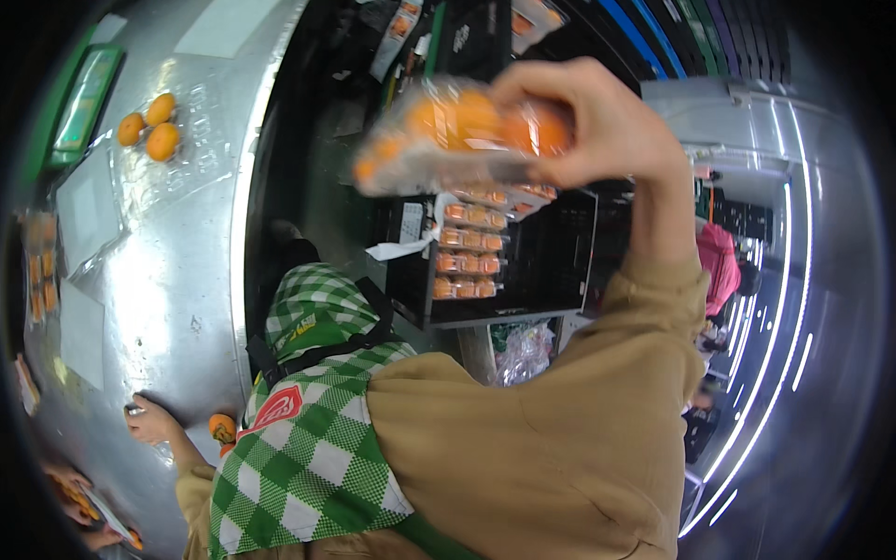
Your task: The person picks up persimmons from a crate and the table, arranges them into plastic containers, places a plastic film over the fruit, and closes the lids.
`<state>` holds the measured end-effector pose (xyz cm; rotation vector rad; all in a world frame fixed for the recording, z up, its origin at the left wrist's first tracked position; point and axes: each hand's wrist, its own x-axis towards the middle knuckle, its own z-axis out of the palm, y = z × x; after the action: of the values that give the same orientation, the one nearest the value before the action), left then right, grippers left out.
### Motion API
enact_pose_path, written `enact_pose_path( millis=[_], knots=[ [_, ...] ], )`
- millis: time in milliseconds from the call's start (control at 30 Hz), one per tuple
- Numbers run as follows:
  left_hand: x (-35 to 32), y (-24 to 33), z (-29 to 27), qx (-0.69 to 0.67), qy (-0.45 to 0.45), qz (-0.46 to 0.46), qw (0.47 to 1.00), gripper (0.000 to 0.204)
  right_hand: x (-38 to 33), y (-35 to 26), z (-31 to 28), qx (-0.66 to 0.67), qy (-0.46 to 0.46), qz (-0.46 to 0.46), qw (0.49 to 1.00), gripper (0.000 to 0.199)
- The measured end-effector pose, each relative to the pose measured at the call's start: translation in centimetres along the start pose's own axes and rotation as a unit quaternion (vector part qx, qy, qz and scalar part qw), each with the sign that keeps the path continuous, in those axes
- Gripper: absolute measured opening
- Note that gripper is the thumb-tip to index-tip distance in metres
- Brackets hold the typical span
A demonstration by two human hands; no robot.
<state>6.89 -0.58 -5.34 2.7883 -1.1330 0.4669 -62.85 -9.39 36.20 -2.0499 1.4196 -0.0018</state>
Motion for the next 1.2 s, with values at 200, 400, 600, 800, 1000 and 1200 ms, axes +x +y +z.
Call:
enact_pose_path(
  millis=[200, 400, 600, 800, 1000, 1200],
  knots=[
    [1.6, 0.7, 1.6, 0.005, -0.003, -0.016, 1.000, 0.052, -16.2, 2.0, 5.0, 0.058, 0.052, 0.340, 0.937, 0.049],
    [3.6, 0.9, 2.3, 0.018, 0.006, -0.024, 1.000, 0.049, -26.0, 14.0, 15.3, -0.002, 0.024, 0.399, 0.917, 0.050],
    [4.7, 1.5, 1.7, -0.005, -0.006, -0.021, 1.000, 0.052, -25.3, 21.4, 23.7, -0.132, -0.072, 0.491, 0.858, 0.053],
    [4.1, 0.8, 0.5, -0.003, -0.064, -0.008, 0.998, 0.058, -21.4, 28.8, 30.2, -0.179, -0.084, 0.488, 0.850, 0.053],
    [4.9, -4.6, -2.5, 0.145, -0.101, 0.298, 0.938, 0.037, -20.1, 37.4, 34.9, -0.004, 0.036, 0.528, 0.848, 0.053],
    [-3.8, 3.6, -5.9, -0.237, -0.141, 0.065, 0.959, 0.053, -21.4, 37.6, 32.2, -0.185, 0.142, 0.461, 0.856, 0.070]
  ],
)
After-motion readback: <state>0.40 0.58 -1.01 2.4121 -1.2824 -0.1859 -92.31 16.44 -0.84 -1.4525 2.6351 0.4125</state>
